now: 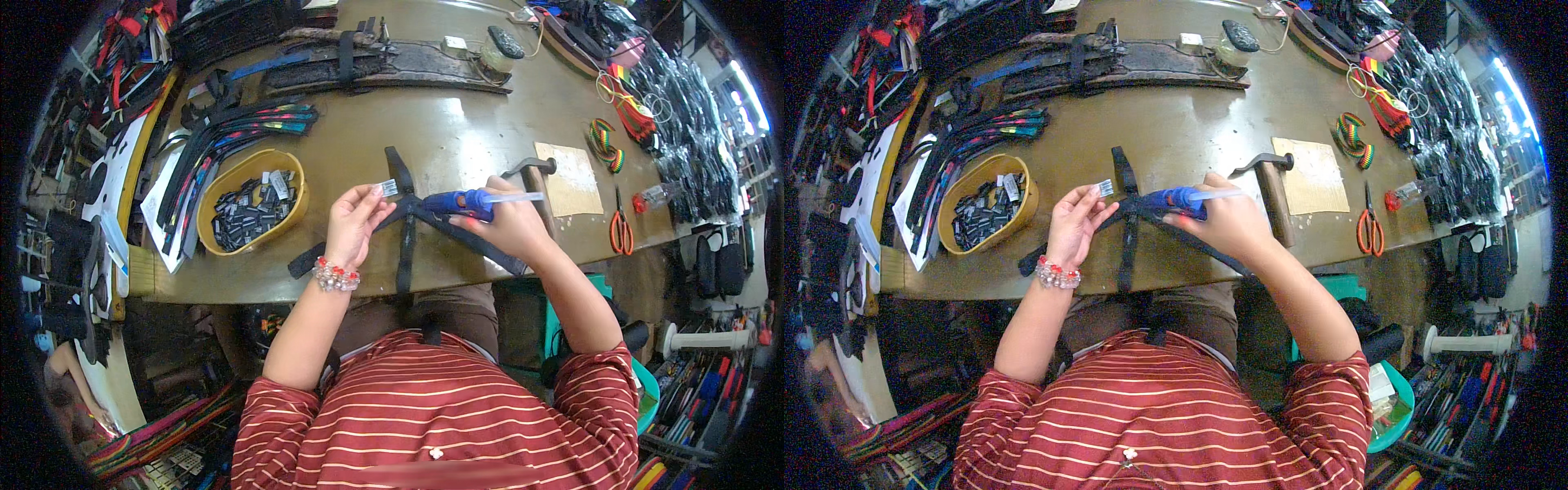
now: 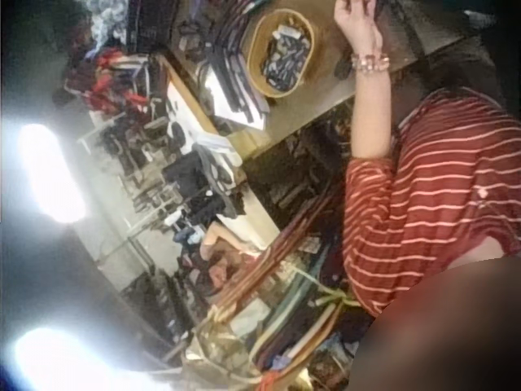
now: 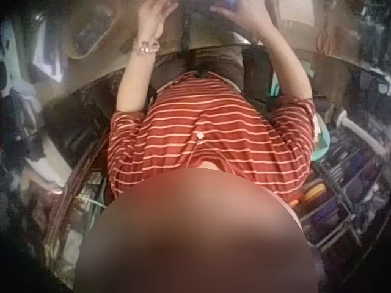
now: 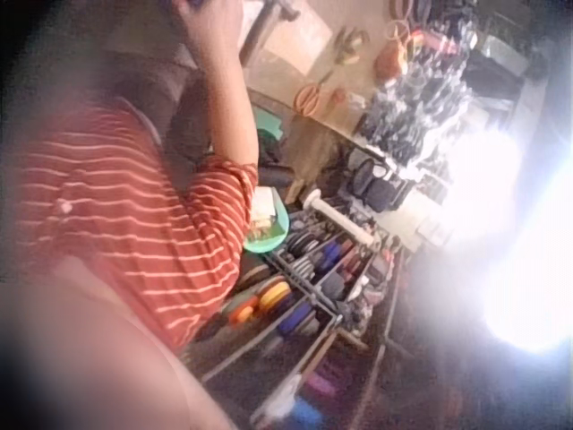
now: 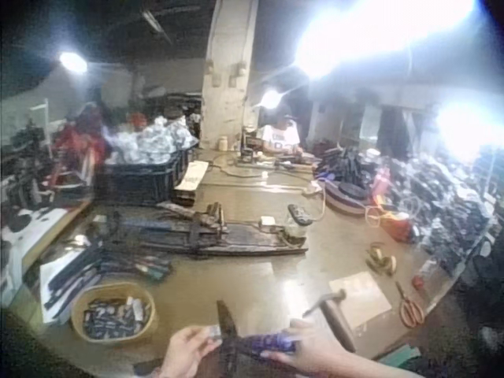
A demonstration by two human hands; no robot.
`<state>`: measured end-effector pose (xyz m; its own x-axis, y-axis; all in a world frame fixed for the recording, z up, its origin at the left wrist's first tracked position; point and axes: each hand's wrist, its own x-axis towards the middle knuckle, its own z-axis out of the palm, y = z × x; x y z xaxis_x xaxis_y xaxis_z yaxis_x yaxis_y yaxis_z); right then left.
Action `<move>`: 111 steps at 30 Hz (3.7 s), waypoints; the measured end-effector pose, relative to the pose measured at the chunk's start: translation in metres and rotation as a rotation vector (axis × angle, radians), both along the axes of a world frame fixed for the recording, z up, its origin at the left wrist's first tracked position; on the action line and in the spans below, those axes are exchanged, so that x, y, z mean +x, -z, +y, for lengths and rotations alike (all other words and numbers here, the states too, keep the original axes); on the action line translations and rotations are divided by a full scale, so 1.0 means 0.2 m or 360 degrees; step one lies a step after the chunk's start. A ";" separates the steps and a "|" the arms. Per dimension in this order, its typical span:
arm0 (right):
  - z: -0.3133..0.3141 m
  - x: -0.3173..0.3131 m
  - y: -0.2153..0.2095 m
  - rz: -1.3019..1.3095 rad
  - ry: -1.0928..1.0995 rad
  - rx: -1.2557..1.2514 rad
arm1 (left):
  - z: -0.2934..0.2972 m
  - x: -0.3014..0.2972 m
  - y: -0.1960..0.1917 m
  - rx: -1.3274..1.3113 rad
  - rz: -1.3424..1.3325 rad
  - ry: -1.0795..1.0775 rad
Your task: The person assembles a strap by applying hot glue to fabric strips and attaching metal buckles. They repeatedly pick up strips, apply glue, press buckles into place, and set finished pieces aside on the workbench.
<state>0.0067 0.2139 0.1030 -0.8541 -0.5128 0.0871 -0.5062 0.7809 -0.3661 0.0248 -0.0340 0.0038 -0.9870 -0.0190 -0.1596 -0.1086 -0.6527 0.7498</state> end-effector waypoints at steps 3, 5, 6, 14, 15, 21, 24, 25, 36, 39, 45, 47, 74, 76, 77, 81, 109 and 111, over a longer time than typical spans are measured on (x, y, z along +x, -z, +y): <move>-0.06 0.00 0.06 0.0036 0.0114 0.0000 | 0.00 0.00 0.00 0.0005 0.0026 0.0007; -0.07 -0.01 0.06 -0.0033 0.0114 0.0097 | 0.01 0.00 0.00 0.0018 0.0041 0.0012; -0.07 -0.02 0.04 -0.0011 0.0109 0.0107 | 0.00 0.01 0.00 0.0037 0.0040 0.0013; -0.20 -0.07 -0.03 0.0001 0.0087 0.0201 | 0.00 0.00 0.03 0.0062 0.0043 0.0043; -0.21 -0.06 -0.03 0.0066 0.0028 0.0304 | 0.00 0.01 0.03 0.0058 0.0060 0.0028; 0.10 -0.04 0.06 0.0513 0.0265 0.0072 | 0.00 0.01 0.00 -0.0024 0.0043 -0.0021; 0.55 -0.05 0.18 0.0232 0.1700 -0.0575 | 0.00 0.02 0.01 0.0040 0.0116 -0.0015; 0.69 -0.04 0.24 0.0253 0.1659 -0.0621 | 0.00 0.02 0.01 -0.0026 0.0096 -0.0017; 0.24 0.41 0.30 0.0339 0.0819 -0.0967 | 0.18 0.21 -0.15 -0.0840 0.0325 0.0443; -0.01 0.38 0.25 -0.0750 0.0451 -0.1223 | 0.19 0.27 -0.21 -0.1070 0.0254 0.0635; -0.18 0.08 0.22 -0.0954 0.0166 -0.0865 | 0.06 0.18 -0.23 -0.1522 0.0417 0.0443; -0.23 -0.06 0.23 -0.0817 0.0268 -0.0766 | 0.02 0.10 -0.22 -0.1815 0.0591 0.0261; -0.17 0.06 0.46 0.0564 -0.0336 -0.0278 | -0.01 -0.01 -0.16 -0.2675 0.1714 0.0512; -0.18 0.06 0.46 0.0571 -0.0353 -0.0275 | -0.01 -0.04 -0.15 -0.2511 0.1667 0.0533; -0.18 0.06 0.45 0.0560 -0.0366 -0.0264 | -0.01 -0.09 -0.15 -0.2366 0.1563 0.0519; -0.19 0.05 0.41 0.0538 -0.0387 -0.0193 | -0.03 -0.33 -0.13 -0.1820 0.0825 0.0746; 0.24 0.09 0.26 0.0225 0.1034 -0.0217 | 0.25 0.34 -0.11 -0.3065 0.0924 0.0631; 0.08 0.25 0.13 0.0333 0.0668 -0.0765 | 0.26 0.34 -0.12 -0.3102 0.0835 0.0663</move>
<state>0.0561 0.2306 0.0761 -0.9129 -0.0038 0.4081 -0.2932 0.7017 -0.6494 0.0921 0.0173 0.0281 -0.9110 0.4114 0.0271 0.4021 0.8718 0.2798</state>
